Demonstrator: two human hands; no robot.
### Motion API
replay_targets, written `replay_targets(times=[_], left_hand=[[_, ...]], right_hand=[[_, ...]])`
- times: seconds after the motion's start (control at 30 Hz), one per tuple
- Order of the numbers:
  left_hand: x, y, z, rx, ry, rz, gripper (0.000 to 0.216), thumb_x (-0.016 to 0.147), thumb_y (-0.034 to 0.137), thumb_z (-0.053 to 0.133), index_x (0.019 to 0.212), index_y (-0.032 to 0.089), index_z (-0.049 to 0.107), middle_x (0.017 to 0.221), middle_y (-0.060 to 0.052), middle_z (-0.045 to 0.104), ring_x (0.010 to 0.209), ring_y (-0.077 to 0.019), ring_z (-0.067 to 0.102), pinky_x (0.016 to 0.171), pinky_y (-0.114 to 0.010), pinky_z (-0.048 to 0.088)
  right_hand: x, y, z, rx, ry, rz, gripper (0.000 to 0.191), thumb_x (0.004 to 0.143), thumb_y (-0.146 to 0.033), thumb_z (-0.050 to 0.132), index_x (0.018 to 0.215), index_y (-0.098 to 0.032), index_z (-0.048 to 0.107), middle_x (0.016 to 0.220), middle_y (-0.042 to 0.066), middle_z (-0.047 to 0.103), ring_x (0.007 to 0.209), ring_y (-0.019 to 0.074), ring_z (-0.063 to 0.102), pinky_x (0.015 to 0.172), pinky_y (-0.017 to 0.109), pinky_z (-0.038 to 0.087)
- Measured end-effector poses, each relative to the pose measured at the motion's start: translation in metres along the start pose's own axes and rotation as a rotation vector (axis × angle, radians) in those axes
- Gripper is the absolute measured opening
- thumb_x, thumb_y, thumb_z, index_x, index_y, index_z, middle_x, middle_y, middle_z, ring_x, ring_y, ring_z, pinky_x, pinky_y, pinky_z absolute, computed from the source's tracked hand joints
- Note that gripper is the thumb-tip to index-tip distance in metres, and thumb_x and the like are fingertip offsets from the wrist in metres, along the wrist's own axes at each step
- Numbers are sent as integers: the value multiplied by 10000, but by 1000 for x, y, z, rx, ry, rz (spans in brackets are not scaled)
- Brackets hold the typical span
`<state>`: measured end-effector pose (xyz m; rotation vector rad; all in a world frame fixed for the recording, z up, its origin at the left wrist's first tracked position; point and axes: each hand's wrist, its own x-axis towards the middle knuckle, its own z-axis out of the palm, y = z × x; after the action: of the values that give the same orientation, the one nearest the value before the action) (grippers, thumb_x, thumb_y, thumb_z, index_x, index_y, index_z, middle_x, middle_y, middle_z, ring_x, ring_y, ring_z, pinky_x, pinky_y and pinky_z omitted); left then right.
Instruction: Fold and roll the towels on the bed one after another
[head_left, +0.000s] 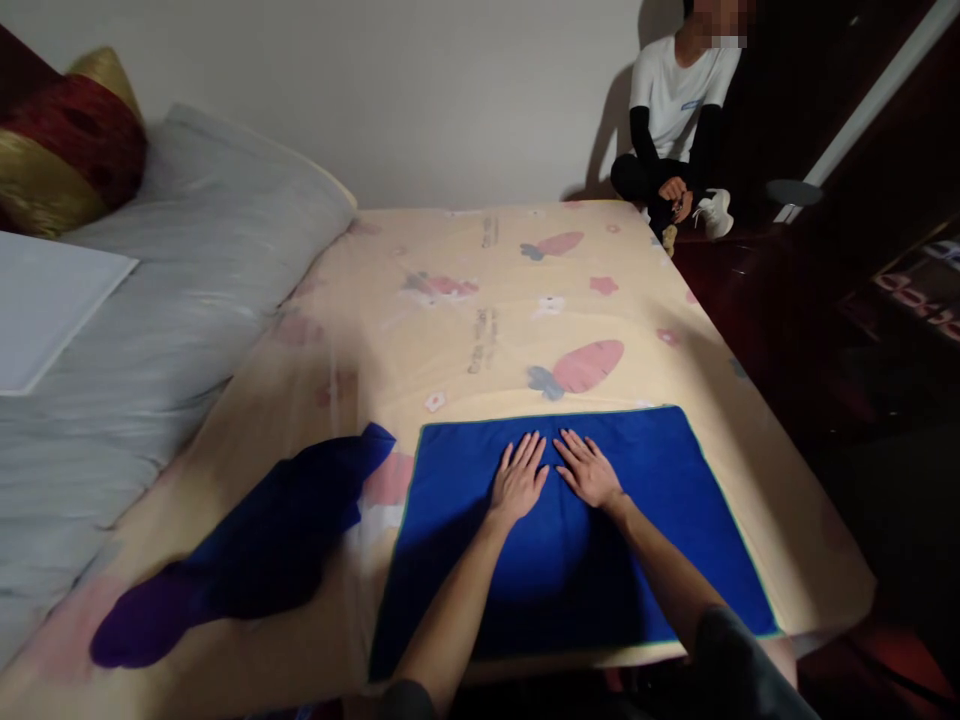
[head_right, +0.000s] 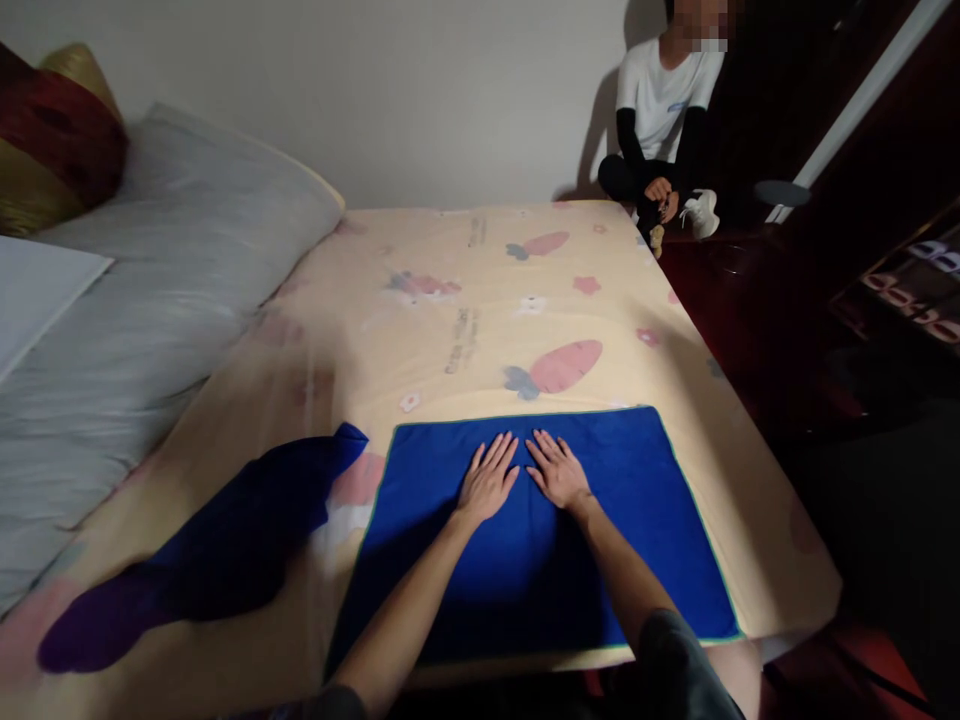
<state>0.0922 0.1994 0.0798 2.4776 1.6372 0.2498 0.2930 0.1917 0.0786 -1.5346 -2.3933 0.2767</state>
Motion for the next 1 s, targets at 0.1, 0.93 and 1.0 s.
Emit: replay_targets(times=[0.1,0.93,1.0], left_hand=[[-4,-60,-10,32,22,-186,552,992,404,253,1520,245,250,1575,-70,279,1458,-233,249,1189,-491,185],[54,20,2,15,-54,29,507,992,381,287,1473,234,350,1554,-65,350,1442,-198,282,1163,-491,211],[65,17,-3,26,-46,8,472,991,360,302,1431,239,421,1519,-70,417,1419,-207,325,1150,-487,227]], right_hand=[[-13,56,-18,-28,31,131,519,990,-415,367,1458,-194,398,1543,89,332,1425,238,309,1161,424,230],[-193,-133,26,240,-48,-126,659,910,-347,535,1508,-214,290,1507,88,374,1376,226,399,1142,385,330],[-212,-135,33,355,-22,-132,549,889,-382,559,1415,-252,468,1404,70,527,1294,218,508,1090,357,397]])
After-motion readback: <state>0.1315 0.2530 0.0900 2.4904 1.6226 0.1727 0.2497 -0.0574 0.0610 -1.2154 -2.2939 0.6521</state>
